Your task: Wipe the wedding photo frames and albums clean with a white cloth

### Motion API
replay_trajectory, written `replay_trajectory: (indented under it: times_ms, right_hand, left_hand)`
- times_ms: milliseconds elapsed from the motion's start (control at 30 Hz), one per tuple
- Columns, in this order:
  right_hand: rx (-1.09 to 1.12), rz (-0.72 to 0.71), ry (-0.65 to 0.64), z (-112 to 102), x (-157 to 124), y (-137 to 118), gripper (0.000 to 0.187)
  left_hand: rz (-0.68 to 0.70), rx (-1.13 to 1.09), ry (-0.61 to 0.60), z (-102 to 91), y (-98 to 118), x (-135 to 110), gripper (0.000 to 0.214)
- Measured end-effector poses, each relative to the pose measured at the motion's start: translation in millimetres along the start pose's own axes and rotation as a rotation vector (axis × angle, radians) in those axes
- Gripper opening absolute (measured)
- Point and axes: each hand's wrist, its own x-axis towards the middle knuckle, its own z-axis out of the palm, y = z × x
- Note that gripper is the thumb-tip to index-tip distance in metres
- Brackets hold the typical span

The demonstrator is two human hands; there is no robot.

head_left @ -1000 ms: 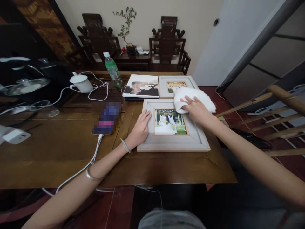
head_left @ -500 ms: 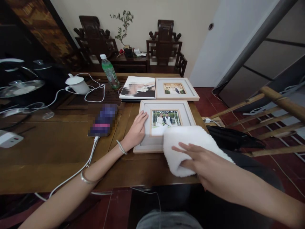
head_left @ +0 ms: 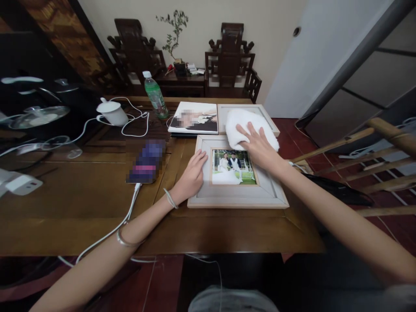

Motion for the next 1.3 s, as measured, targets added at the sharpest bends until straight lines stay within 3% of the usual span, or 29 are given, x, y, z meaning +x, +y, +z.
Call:
replay_trajectory:
  times_ms: [100, 233, 467, 633, 733, 833, 1033, 1167, 1300]
  right_hand:
    - [-0.024, 0.0, -0.066, 6, 11, -3, 0.067]
    - [-0.062, -0.048, -0.159, 0, -8, -31, 0.058]
    - [0.126, -0.16, -0.417, -61, -75, -79, 0.063]
    - [0.276, -0.197, -0.524, -91, -94, -100, 0.062]
    - [0.278, -0.203, -0.476, -82, -90, -103, 0.064]
    - [0.226, -0.195, -0.362, -54, -72, -98, 0.066]
    - [0.097, -0.077, -0.232, -4, 3, -95, 0.06]
    - [0.094, -0.091, -0.216, -1, 33, -103, 0.05]
    - [0.135, -0.214, -0.269, -12, 15, -107, 0.052]
  left_hand:
    - [0.009, 0.001, 0.003, -0.5, -1, 0, 0.051]
    - [0.001, 0.008, 0.005, -0.5, 0, 1, 0.049]
    - [-0.043, 0.019, 0.006, 0.9, 3, 2, 0.047]
    - [-0.088, 0.025, -0.011, -0.4, 7, 4, 0.044]
    - [-0.136, -0.015, 0.012, -2.8, 14, 5, 0.044]
    - [-0.149, -0.071, 0.051, -6.4, 24, 6, 0.047]
    - [-0.113, -0.132, 0.067, -11.2, 32, 7, 0.054]
    - [-0.103, -0.136, 0.098, -11.1, 28, 6, 0.056]
    - [-0.103, -0.164, 0.103, -10.8, 25, 6, 0.058]
